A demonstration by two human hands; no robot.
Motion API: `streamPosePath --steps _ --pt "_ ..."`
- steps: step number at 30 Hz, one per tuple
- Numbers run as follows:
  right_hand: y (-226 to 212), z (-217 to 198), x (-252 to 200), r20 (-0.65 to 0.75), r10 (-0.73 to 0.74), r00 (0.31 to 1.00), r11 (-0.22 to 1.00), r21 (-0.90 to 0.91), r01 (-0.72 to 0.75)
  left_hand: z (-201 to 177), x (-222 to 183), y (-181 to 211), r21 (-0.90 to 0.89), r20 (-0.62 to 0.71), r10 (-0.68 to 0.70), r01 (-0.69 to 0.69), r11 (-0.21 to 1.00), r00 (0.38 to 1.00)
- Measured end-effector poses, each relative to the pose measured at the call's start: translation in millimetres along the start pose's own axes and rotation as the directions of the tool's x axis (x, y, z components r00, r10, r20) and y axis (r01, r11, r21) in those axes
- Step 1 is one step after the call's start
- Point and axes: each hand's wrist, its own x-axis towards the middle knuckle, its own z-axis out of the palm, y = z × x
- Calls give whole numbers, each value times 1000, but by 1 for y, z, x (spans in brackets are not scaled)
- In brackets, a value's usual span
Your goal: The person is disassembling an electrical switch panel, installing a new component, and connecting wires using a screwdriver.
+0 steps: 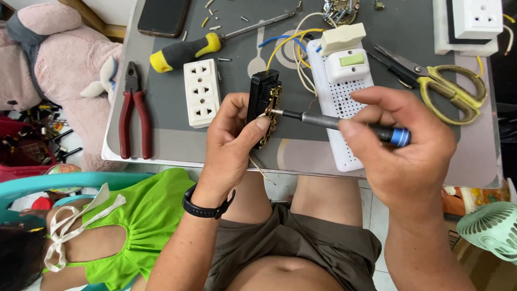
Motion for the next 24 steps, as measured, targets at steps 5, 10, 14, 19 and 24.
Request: streamPosePath --steps 5,10,14,19,24 --pt "24 -5 -2 -124 43 991 999 23 -40 5 3 4 -94 -64 -17 11 995 998" --pt "13 -18 22 -140 -150 979 972 162 172 12 10 19 -98 -122 -243 232 968 962" --pt "-7 3 55 366 -308 878 910 -155 384 15 10 18 -47 -89 -237 234 971 967" --pt "25 33 65 493 -454 742 694 -326 642 10 9 9 -8 -109 -160 161 987 981" --pt "21 35 71 513 -470 718 711 -263 653 8 7 13 8 -95 -165 167 986 982"
